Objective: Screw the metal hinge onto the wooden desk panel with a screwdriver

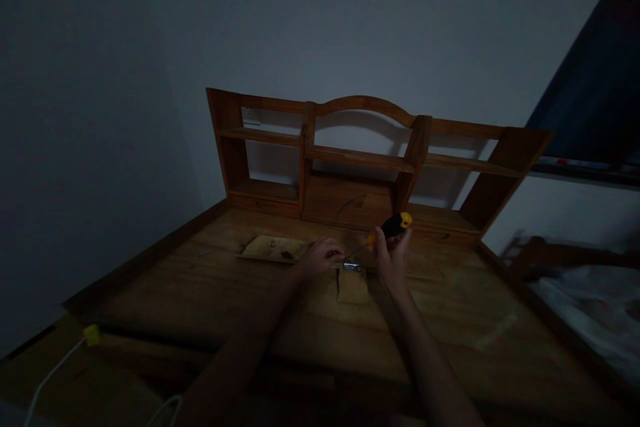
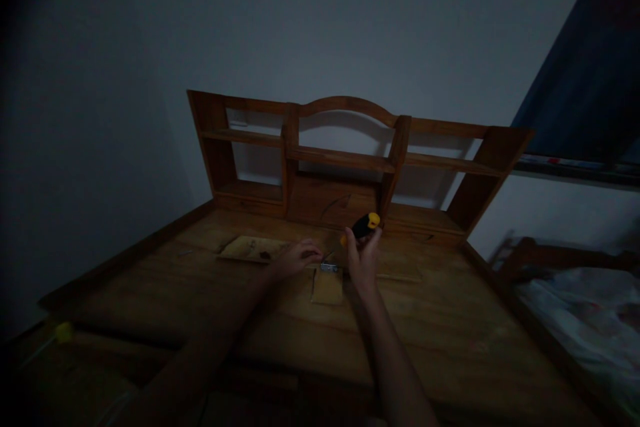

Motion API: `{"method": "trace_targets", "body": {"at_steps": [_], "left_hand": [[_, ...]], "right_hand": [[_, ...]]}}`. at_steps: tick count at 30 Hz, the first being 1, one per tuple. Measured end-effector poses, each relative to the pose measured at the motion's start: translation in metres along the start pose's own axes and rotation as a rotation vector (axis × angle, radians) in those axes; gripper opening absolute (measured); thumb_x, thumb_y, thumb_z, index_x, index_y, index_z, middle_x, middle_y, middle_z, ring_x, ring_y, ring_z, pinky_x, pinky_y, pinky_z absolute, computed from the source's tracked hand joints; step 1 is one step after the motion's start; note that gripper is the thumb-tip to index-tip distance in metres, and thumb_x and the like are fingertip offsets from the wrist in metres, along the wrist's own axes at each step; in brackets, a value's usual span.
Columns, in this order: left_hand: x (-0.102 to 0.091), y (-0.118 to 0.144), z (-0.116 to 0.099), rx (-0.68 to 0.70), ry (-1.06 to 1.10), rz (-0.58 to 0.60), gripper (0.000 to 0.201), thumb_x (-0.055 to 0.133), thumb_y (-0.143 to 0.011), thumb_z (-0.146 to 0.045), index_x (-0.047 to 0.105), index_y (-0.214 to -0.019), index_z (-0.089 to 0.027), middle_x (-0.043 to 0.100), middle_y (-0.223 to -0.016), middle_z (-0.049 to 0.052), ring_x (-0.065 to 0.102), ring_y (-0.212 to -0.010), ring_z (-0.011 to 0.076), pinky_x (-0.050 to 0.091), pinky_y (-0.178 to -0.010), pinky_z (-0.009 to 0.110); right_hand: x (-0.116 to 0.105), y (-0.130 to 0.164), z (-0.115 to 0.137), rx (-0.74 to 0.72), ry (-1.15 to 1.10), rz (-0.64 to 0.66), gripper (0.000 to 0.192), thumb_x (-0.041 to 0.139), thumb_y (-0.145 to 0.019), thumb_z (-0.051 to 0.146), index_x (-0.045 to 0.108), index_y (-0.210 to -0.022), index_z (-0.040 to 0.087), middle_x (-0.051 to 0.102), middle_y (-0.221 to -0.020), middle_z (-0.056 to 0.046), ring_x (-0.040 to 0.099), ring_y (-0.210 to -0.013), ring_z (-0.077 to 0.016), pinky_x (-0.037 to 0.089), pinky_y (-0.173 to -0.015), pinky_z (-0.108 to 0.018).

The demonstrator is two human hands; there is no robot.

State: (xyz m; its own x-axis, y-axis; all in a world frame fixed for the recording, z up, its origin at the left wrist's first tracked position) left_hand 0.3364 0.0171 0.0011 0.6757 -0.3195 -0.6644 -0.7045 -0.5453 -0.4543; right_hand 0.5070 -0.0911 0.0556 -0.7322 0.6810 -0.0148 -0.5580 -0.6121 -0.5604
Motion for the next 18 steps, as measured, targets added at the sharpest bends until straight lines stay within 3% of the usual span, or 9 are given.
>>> {"method": "trace_targets", "body": {"at_steps": [3, 8, 18], "left_hand": [[0.0008, 0.0004, 0.0000, 0.028, 0.008, -0.008, 0.021, 0.059, -0.092, -0.034, 0.072, -0.090, -0.018, 0.064, -0.094, 0.005, 0.059, -0.091, 0.0168, 0.045, -0.084, 0.028], [0.0020, 0.0004, 0.0014, 0.063, 0.030, -0.004, 0.020, 0.059, -0.093, -0.033, 0.072, -0.092, -0.018, 0.064, -0.095, 0.005, 0.059, -0.093, 0.0169, 0.045, -0.087, 0.028], [0.0041, -0.0007, 0.0018, 0.039, 0.042, 0.008, 0.021, 0.060, -0.092, -0.034, 0.073, -0.092, -0.019, 0.064, -0.096, 0.005, 0.060, -0.093, 0.0178, 0.046, -0.087, 0.029]], "right_hand": [[0.0014, 0.0015, 0.0045, -0.052, 0.097, -0.025, 0.043, 0.063, -0.083, 0.049, 0.042, -0.108, 0.022, 0.057, -0.069, 0.003, 0.055, -0.058, -0.0146, 0.039, -0.053, -0.025], [0.0024, 0.0018, 0.0065, -0.029, 0.076, -0.006, 0.049, 0.063, -0.083, 0.051, 0.041, -0.115, 0.020, 0.061, -0.075, -0.001, 0.059, -0.062, -0.0173, 0.042, -0.057, -0.027], [0.0032, 0.0021, 0.0076, -0.054, 0.122, -0.024, 0.046, 0.063, -0.083, 0.051, 0.043, -0.112, 0.021, 0.057, -0.068, 0.002, 0.054, -0.055, -0.0143, 0.039, -0.052, -0.025]]}}
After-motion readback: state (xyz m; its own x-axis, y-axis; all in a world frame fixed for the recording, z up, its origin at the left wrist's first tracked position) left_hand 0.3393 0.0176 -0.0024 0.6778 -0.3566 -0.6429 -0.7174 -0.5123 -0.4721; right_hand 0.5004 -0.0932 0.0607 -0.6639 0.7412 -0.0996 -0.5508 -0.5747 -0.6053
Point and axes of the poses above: each hand's wrist, its own y-axis away from the middle knuckle, its own x-axis out of the palm, z = x × y, the point moved 2 cm from there along -y, towards the middle knuckle
